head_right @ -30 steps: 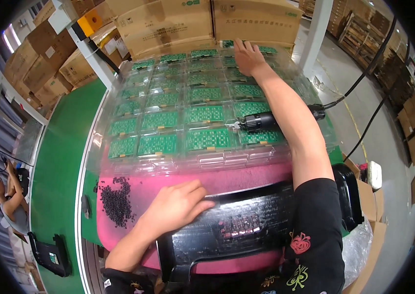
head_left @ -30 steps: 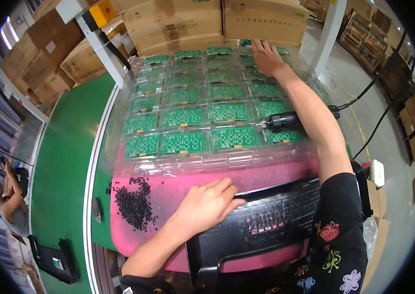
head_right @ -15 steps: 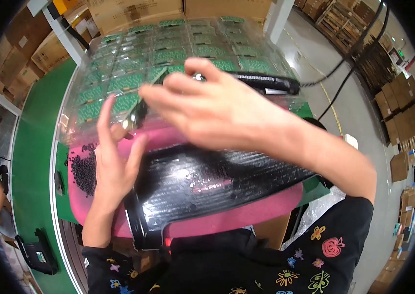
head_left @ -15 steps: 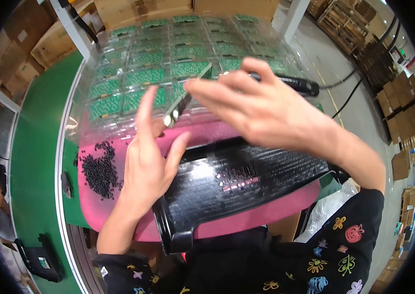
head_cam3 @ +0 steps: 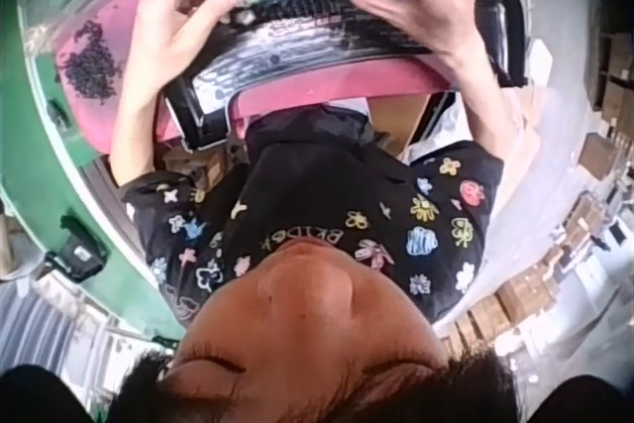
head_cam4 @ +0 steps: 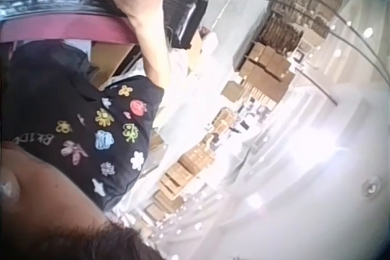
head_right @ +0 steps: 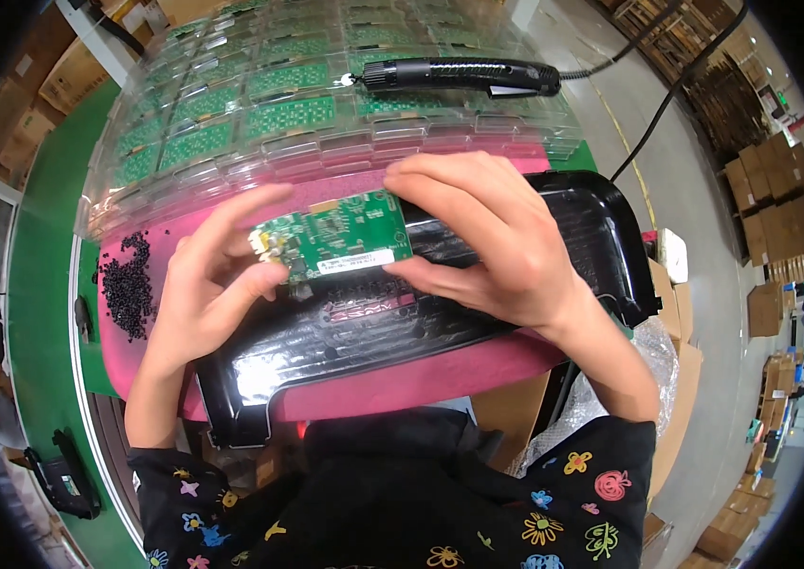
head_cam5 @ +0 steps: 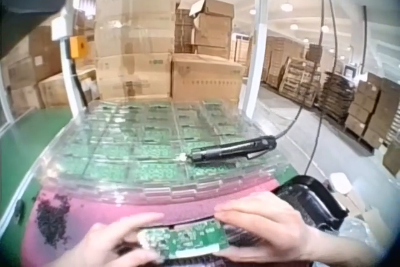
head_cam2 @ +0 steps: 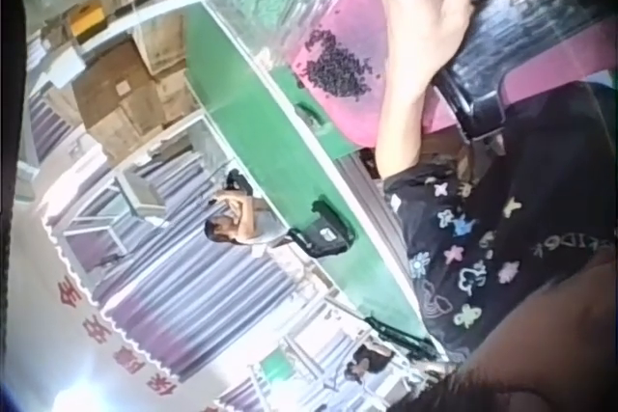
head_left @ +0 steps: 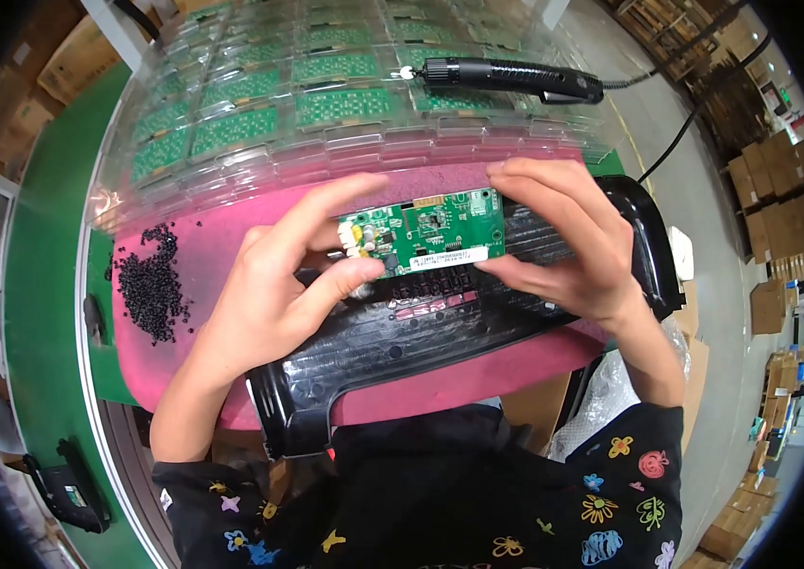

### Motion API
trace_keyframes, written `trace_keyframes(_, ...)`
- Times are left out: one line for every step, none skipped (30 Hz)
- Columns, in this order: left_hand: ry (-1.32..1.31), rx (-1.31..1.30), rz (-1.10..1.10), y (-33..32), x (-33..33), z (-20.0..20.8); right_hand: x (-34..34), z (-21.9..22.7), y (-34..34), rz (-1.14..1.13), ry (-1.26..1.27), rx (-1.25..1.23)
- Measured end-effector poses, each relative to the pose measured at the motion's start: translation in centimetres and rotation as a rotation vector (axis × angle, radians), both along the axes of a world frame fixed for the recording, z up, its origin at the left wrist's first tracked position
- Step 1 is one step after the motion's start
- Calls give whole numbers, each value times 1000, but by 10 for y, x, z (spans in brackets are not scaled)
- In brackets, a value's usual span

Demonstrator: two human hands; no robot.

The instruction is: Installing circuit boards into plastic housings and securing them with screws using an electric screwdriver.

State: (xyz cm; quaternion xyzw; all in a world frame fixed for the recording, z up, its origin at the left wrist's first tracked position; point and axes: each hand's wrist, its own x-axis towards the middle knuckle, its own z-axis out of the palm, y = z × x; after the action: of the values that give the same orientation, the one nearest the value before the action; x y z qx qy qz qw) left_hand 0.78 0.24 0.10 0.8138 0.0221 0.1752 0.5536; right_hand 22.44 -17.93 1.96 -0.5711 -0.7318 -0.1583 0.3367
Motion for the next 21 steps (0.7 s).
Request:
trace_keyframes(-7,-19,66,-1,2,-3,2,-6,-3,-9,69,-28)
trace_keyframes(-13,-39,132,-2,3,-5,5,-11,-5,-31,134,-72)
trace_keyframes(-13,-41,133,-2,3,-4,6,-17,-6,-31,134,-73)
trace_keyframes(32,60,124,-3,4,-2,8,-23,-9,-33,204,-126)
trace_keyframes(77,160,115,-3,5,-2,11,-29,-11,-36,274,-179)
trace_keyframes(80,192,138,-5,6,-6,13,-36,-12,-14,312,-218)
trace_keyframes(83,189,136,-4,5,-5,12,-39,-14,-3,372,-296)
trace_keyframes(200,217,75,-4,5,-2,12,-38,-15,20,403,-359)
trace_keyframes(316,245,13,-3,4,0,12,-36,-16,42,434,-421)
trace_keyframes(372,299,-7,-3,4,-5,13,-37,-17,64,442,-446)
trace_keyframes(375,297,-11,-4,5,-6,13,-39,-18,62,447,-448)
trace_keyframes(397,366,-25,-4,6,-5,11,-41,-17,65,429,-472)
trace_keyframes(418,436,-38,-4,7,-4,11,-43,-17,70,411,-495)
trace_keyframes(420,422,-34,-4,7,-7,12,-44,-17,64,391,-527)
trace_keyframes(423,422,-37,-3,9,-8,11,-44,-17,62,395,-527)
trace_keyframes(419,430,-39,-3,9,-8,10,-44,-16,54,349,-512)
trace_keyframes(414,439,-42,-3,8,-9,9,-44,-16,45,303,-497)
trace_keyframes(420,440,-41,-2,8,-8,8,-44,-16,48,308,-496)
trace_keyframes(434,436,-40,-3,9,-7,8,-44,-16,39,304,-498)
trace_keyframes(449,433,-38,-3,9,-6,8,-44,-16,29,300,-501)
trace_keyframes(456,434,-36,-3,9,-6,8,-44,-16,34,305,-500)
